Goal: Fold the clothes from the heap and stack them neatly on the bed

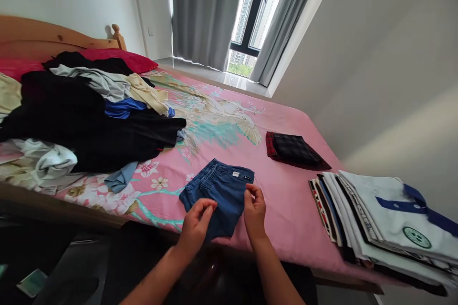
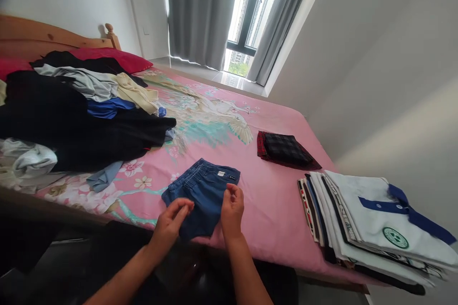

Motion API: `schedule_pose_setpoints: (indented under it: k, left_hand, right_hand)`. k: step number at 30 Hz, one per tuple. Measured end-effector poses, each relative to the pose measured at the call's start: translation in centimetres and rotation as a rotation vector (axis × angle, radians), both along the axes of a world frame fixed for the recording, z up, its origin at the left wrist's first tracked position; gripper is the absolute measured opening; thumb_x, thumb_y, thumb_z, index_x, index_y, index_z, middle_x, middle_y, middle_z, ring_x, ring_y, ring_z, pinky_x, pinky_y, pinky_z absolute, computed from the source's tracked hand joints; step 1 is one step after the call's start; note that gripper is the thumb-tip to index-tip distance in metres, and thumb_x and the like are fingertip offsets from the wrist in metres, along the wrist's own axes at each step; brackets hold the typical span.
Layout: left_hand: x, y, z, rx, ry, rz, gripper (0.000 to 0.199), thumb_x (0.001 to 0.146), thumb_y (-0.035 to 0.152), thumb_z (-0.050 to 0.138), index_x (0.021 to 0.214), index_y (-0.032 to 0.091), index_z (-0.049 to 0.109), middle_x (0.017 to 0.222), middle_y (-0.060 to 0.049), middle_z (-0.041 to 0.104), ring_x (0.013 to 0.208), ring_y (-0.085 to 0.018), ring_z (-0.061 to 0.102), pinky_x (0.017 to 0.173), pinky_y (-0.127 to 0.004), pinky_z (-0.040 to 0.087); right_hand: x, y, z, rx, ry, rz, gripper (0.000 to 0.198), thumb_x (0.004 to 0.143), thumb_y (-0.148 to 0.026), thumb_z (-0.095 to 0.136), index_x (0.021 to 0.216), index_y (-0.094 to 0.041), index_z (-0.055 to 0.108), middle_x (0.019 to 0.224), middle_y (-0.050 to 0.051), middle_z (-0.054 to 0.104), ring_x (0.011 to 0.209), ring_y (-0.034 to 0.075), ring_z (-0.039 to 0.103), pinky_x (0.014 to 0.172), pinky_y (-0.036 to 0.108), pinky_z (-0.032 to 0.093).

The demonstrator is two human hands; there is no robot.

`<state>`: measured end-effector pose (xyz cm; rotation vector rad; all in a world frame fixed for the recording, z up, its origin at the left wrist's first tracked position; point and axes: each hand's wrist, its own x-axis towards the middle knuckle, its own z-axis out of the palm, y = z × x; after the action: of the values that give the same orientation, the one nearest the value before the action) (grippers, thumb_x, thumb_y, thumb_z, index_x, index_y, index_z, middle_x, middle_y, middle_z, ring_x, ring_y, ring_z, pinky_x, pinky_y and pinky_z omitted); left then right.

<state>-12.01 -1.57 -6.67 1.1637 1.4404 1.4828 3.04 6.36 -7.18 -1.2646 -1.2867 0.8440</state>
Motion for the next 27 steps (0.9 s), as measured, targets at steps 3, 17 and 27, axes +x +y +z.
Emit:
schedule_pose_setpoints:
  k: [3,17,27]
  left_hand:
    - [0.1,6.0,2.1,0.171,0.379,-0.229,0.030,0.090,0.035,0.039,0.097,0.021,0.064,0.102,-0.005,0.066,0.100,-0.017,0.058,0.094,-0.031,0.044]
    - [0.5,15.5,-6.2,0.101,1.268,-0.497,0.054,0.091,0.048,0.035,0.140,0.028,0.038,0.150,-0.007,0.029,0.140,-0.025,0.017,0.110,-0.052,-0.012]
    - [0.6,15.5,-5.6,0.083,1.243,-0.489,0.054,0.090,0.048,0.037,0.140,0.029,0.037,0.150,-0.006,0.030,0.140,-0.024,0.018,0.110,-0.052,-0.010]
  right_hand:
    - [-0.4,-2.3,-0.8,0.194,-0.301,0.099,0.029,0.088,-0.031,0.044,0.112,-0.018,0.054,0.118,0.010,0.055,0.116,0.023,0.047,0.103,0.045,0.035]
    - [0.6,-10.2,-6.8,0.076,-0.387,0.307,0.058,0.085,-0.025,0.050,0.141,-0.022,0.033,0.148,0.010,0.030,0.137,0.026,0.026,0.111,0.051,0.025]
    - [-1.2,-5.7,-3.7,-0.593,0.660,0.179,0.065,0.073,-0.038,0.061,0.131,-0.018,0.038,0.115,0.012,0.061,0.094,0.025,0.064,0.070,0.039,0.056]
